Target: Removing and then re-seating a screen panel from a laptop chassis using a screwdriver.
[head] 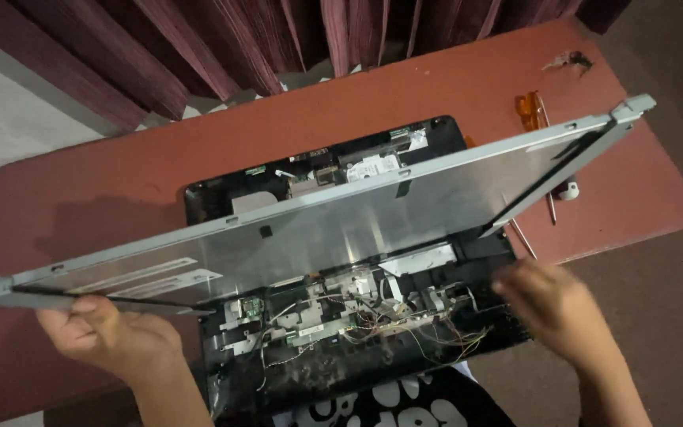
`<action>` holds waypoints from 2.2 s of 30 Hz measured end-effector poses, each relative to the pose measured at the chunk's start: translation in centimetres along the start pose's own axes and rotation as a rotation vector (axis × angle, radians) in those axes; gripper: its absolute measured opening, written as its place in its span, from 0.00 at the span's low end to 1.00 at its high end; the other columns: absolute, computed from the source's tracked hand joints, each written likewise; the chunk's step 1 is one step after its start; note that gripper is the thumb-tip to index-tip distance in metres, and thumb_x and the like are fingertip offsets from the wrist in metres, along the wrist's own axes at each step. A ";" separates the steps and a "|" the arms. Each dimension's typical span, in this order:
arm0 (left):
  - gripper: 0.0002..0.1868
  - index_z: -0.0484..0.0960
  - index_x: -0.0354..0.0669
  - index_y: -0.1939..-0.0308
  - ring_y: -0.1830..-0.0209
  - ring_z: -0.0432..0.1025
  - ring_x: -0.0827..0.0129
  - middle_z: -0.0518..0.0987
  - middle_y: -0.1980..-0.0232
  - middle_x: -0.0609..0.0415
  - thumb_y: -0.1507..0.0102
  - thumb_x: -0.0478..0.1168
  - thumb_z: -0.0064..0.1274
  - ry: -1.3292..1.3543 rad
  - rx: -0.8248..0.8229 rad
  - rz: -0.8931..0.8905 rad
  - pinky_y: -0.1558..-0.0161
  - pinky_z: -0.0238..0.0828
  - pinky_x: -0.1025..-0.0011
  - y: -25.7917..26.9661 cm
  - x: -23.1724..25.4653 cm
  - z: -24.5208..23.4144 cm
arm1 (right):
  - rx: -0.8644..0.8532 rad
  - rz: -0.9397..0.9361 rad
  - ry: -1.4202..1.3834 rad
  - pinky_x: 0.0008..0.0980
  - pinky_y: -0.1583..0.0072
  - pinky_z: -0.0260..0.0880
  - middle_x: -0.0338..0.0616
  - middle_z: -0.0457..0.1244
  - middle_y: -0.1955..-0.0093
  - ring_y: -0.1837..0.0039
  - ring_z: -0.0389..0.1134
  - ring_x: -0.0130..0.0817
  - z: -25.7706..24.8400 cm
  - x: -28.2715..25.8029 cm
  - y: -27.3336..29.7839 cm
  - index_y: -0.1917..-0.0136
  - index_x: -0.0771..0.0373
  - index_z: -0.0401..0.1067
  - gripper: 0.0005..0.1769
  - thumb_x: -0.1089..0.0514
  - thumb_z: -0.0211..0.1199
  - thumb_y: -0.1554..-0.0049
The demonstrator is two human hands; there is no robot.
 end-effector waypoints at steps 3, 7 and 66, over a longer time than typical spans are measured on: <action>0.17 0.64 0.41 0.42 0.56 0.58 0.81 0.64 0.55 0.61 0.35 0.39 0.34 0.012 0.039 -0.061 0.41 0.59 0.83 0.1 -1.4 -0.7 | -0.242 0.062 -0.059 0.27 0.63 0.70 0.37 0.68 0.62 0.68 0.67 0.28 2.9 -1.1 1.5 0.62 0.60 0.76 0.07 0.55 0.63 0.50; 0.14 0.63 0.42 0.41 0.52 0.62 0.83 0.68 0.49 0.61 0.30 0.38 0.43 0.133 0.059 -0.054 0.40 0.59 0.84 0.2 -2.2 -0.9 | -0.266 -0.151 -0.145 0.33 0.54 0.71 0.37 0.66 0.62 0.58 0.70 0.35 6.0 -5.9 2.8 0.63 0.57 0.74 0.16 0.46 0.73 0.58; 0.27 0.58 0.37 0.34 0.40 0.60 0.70 0.63 0.38 0.50 0.28 0.51 0.46 0.039 -0.034 0.145 0.32 0.54 0.72 1.1 0.1 -0.5 | -0.117 0.111 0.389 0.31 0.61 0.64 0.32 0.63 0.67 0.66 0.64 0.31 5.0 -4.7 3.6 0.65 0.55 0.73 0.13 0.45 0.67 0.52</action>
Point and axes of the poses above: each hand's wrist, its own y-axis away from the middle knuckle, its own z-axis out of the palm, x = y × z, the point moved 6 cm from there along -y, towards the middle knuckle
